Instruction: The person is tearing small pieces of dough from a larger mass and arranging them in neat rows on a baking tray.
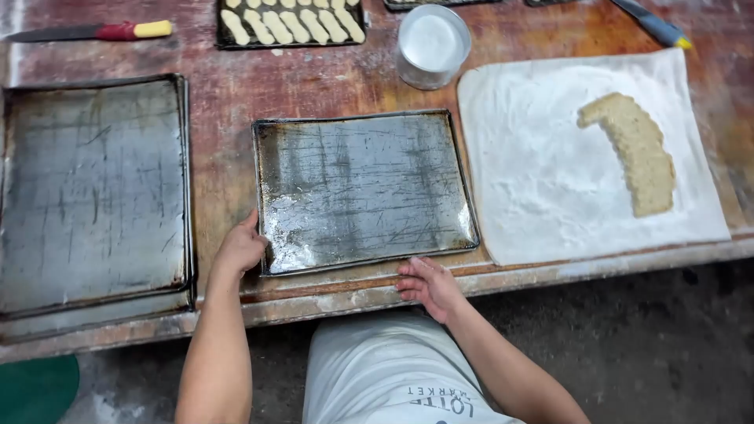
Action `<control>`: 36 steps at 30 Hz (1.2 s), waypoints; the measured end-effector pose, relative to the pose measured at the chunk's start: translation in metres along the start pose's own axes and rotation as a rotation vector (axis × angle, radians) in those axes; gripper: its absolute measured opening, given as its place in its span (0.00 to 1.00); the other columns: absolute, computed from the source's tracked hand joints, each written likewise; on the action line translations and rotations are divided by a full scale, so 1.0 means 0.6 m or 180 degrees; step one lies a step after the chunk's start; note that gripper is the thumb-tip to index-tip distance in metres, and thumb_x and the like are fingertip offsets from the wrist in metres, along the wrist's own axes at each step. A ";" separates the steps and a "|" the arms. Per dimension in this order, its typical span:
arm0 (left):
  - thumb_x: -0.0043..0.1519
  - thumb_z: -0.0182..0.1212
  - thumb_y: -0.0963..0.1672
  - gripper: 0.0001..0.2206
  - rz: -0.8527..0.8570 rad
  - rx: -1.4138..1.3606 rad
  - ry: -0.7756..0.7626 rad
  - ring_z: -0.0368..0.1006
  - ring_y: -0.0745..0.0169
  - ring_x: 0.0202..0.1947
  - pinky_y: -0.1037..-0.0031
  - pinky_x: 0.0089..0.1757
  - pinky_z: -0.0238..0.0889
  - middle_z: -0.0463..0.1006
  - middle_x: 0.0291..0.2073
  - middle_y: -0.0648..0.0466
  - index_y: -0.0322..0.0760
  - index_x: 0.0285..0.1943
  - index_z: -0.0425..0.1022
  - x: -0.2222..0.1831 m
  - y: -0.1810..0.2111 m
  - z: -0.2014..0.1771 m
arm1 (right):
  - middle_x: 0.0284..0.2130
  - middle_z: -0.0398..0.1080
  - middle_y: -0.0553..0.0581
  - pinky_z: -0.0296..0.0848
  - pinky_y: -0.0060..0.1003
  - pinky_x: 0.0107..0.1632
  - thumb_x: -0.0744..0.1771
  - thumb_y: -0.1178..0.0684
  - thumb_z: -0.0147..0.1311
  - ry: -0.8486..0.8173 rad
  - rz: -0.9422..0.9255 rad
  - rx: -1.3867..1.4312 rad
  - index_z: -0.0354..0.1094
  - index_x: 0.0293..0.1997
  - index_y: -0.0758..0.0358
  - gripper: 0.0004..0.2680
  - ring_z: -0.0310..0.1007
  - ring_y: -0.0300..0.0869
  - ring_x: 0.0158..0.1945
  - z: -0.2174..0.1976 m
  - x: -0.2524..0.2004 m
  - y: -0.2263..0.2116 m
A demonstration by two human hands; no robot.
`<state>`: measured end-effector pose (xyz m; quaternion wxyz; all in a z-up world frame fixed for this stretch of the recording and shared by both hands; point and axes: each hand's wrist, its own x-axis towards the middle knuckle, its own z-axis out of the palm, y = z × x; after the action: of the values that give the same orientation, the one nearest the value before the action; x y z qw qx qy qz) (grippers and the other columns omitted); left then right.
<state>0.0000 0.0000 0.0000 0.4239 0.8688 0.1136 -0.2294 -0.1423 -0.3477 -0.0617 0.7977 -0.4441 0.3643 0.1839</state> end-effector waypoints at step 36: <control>0.63 0.57 0.49 0.17 0.2552 0.1386 -0.0099 0.72 0.53 0.50 0.68 0.50 0.66 0.71 0.47 0.50 0.40 0.58 0.75 0.162 0.600 0.860 | 0.41 0.74 0.62 0.77 0.40 0.41 0.66 0.56 0.57 0.1214 -0.1721 -0.2053 0.71 0.54 0.62 0.11 0.76 0.45 0.38 -0.700 0.083 -0.577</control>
<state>0.0697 -0.6280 -0.0778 0.2884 0.9095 -0.2890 -0.0787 -0.0711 -0.8897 -0.0427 0.5568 -0.7745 0.2998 -0.0118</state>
